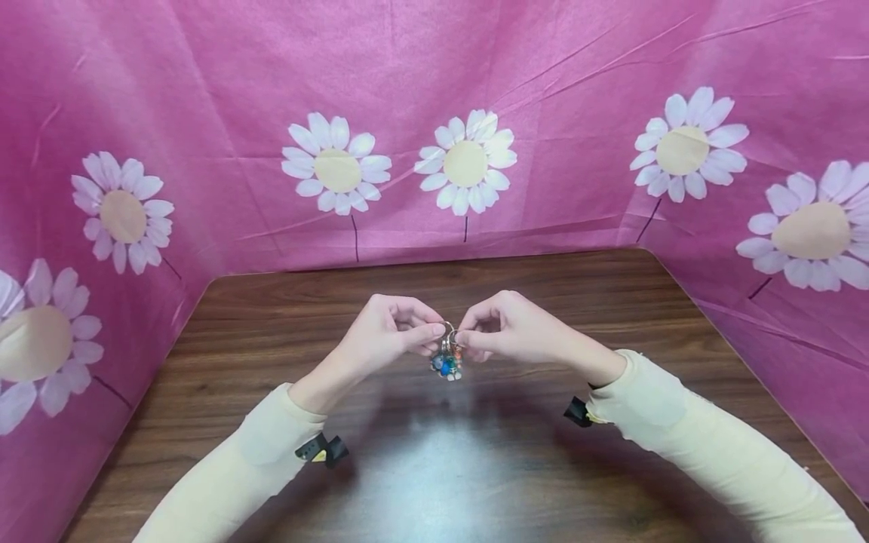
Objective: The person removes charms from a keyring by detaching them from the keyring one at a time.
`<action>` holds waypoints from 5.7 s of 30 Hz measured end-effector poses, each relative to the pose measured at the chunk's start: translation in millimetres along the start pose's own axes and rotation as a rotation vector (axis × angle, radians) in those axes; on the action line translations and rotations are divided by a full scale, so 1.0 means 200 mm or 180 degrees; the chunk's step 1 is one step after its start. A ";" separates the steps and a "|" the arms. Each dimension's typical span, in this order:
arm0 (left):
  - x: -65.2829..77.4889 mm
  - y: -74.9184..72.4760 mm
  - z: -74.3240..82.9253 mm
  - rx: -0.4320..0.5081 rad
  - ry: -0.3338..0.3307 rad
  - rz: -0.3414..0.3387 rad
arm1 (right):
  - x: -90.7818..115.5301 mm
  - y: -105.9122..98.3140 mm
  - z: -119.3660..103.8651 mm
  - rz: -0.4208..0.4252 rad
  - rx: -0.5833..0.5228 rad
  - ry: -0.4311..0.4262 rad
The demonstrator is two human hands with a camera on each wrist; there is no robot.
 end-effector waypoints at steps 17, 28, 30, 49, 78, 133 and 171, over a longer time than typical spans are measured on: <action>0.02 0.05 0.01 -0.0336 0.0322 0.0421 | -0.02 0.02 0.06 -0.0399 -0.1263 0.0583; -0.02 -0.02 -0.01 -0.0028 -0.0039 0.0450 | 0.02 0.06 -0.02 -0.0074 0.0926 -0.0349; -0.02 -0.03 0.00 -0.0030 -0.0045 0.0434 | 0.03 0.05 -0.03 -0.0042 0.0872 -0.0349; 0.03 -0.11 0.01 0.0054 0.0009 0.0056 | 0.12 -0.21 0.07 0.0480 -0.0851 -0.0047; 0.12 -0.26 -0.27 -0.0274 -0.0415 -0.0323 | 0.23 -0.42 0.85 0.0377 -0.2308 0.0757; 0.10 -0.18 -0.36 -0.0011 -0.0330 -0.0564 | -0.07 -0.36 1.01 0.0873 -0.0563 0.1475; 0.08 -0.04 -0.05 0.0835 0.0022 0.0315 | -0.01 0.13 0.20 0.0174 -0.0278 -0.0145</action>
Point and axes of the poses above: each hand's wrist, its own x-axis away from the middle knuckle, its own y-axis out of the palm, z = x × y, the point moved 3 cm from there along -x, towards the middle knuckle, and after that the axes turned 4 degrees about -x, right-handed, at the moved point
